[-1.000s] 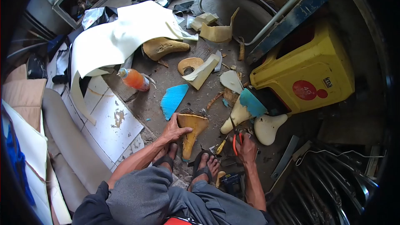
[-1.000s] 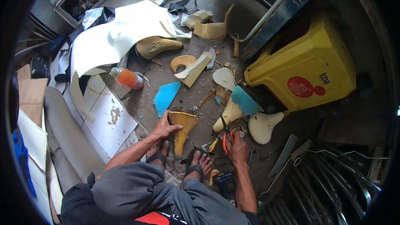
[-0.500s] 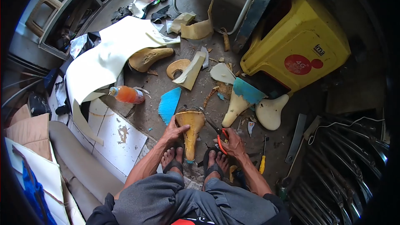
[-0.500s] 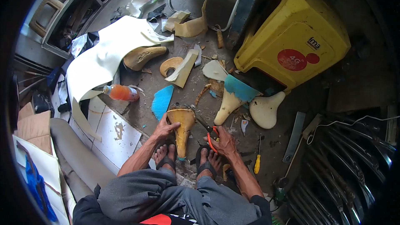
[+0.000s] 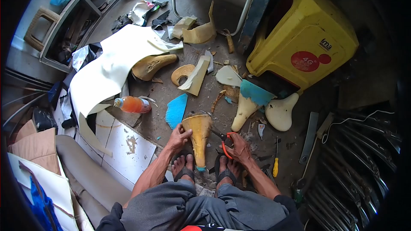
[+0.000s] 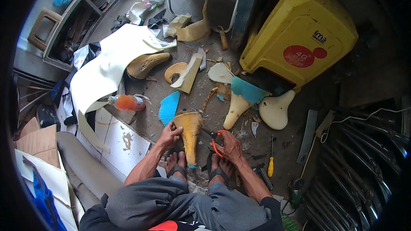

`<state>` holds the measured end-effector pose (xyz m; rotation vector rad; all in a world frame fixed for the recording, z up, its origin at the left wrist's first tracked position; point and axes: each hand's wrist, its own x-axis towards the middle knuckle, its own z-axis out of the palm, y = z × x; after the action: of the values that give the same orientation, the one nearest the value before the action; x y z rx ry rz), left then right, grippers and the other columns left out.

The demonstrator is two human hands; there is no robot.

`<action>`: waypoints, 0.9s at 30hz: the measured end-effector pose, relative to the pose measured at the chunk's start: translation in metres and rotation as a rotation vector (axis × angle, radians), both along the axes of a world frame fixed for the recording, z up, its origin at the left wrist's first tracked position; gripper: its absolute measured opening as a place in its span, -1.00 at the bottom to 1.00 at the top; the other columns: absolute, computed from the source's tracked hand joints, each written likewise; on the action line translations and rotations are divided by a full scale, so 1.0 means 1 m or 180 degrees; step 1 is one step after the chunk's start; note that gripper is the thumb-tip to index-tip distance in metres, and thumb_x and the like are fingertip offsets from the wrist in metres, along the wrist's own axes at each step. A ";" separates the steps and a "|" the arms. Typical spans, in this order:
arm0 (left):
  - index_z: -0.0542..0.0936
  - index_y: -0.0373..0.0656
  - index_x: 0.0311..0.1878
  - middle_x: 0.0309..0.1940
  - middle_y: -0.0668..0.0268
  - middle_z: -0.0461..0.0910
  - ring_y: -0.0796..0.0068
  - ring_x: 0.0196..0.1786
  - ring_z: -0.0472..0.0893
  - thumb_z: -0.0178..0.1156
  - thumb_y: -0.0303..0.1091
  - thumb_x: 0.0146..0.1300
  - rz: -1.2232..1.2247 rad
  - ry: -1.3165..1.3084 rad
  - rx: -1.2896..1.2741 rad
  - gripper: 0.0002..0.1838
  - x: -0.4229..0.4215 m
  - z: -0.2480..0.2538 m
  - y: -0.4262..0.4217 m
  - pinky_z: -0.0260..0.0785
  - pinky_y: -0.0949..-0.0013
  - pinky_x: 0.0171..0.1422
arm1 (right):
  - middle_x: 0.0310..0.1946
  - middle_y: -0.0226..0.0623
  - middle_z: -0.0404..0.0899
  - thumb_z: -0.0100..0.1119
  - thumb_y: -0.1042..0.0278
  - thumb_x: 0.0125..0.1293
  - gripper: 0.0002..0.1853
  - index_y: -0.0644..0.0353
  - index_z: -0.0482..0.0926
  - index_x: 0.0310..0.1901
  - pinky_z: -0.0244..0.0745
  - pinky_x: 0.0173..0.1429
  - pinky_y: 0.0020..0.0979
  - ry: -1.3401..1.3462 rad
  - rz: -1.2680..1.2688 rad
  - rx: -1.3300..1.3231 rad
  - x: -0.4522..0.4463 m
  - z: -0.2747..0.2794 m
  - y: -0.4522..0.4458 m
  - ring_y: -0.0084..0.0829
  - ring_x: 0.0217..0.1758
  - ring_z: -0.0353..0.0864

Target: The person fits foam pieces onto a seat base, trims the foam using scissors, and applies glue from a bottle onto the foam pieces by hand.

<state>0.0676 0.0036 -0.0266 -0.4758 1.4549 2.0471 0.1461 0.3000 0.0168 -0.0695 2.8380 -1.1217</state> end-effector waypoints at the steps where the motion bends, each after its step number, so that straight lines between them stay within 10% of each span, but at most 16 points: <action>1: 0.33 -0.21 0.38 0.17 0.21 0.59 0.39 0.15 0.62 0.37 -0.42 0.34 -0.0123 -0.0183 0.0014 -0.39 -0.002 -0.008 -0.008 0.51 0.33 0.09 | -0.10 -0.13 0.61 0.52 0.09 0.16 -0.43 0.22 0.53 0.09 0.60 -0.01 -0.11 -0.0036 0.0134 -0.0093 -0.002 0.002 -0.001 -0.02 -0.03 0.67; 6: 0.35 -0.21 0.41 0.21 0.22 0.58 0.38 0.17 0.63 0.32 -0.48 0.34 -0.0168 -0.0467 0.0467 -0.39 -0.009 -0.028 -0.015 0.54 0.29 0.12 | -0.13 -0.12 0.61 0.52 0.05 0.18 -0.45 0.23 0.55 0.06 0.60 -0.03 -0.12 -0.0028 0.0262 -0.0198 -0.005 0.006 -0.010 -0.05 -0.07 0.68; 12: 0.34 -0.22 0.44 0.33 0.15 0.53 0.17 0.41 0.49 0.25 -0.45 0.29 0.0400 -0.0153 0.1514 -0.36 -0.010 0.020 -0.007 0.19 0.06 0.62 | -0.21 -0.09 0.60 0.57 -0.01 0.14 -0.38 0.25 0.54 0.07 0.59 -0.13 -0.16 -0.0275 -0.0466 -0.0443 -0.011 0.031 -0.012 -0.11 -0.18 0.67; 27: 0.35 -0.29 0.44 0.34 0.02 0.54 0.08 0.36 0.55 0.03 -0.22 0.41 0.0567 -0.0594 0.2249 -0.42 -0.012 0.054 -0.007 0.30 -0.07 0.55 | -0.12 -0.11 0.63 0.56 0.21 0.08 -0.43 0.24 0.53 0.07 0.62 -0.03 -0.14 0.0449 0.0107 -0.0146 -0.023 0.054 -0.011 -0.04 -0.06 0.69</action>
<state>0.0559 -0.0034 0.0273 -0.4840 0.5289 2.4005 0.1233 0.2887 0.0710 -0.2071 2.9205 -1.2214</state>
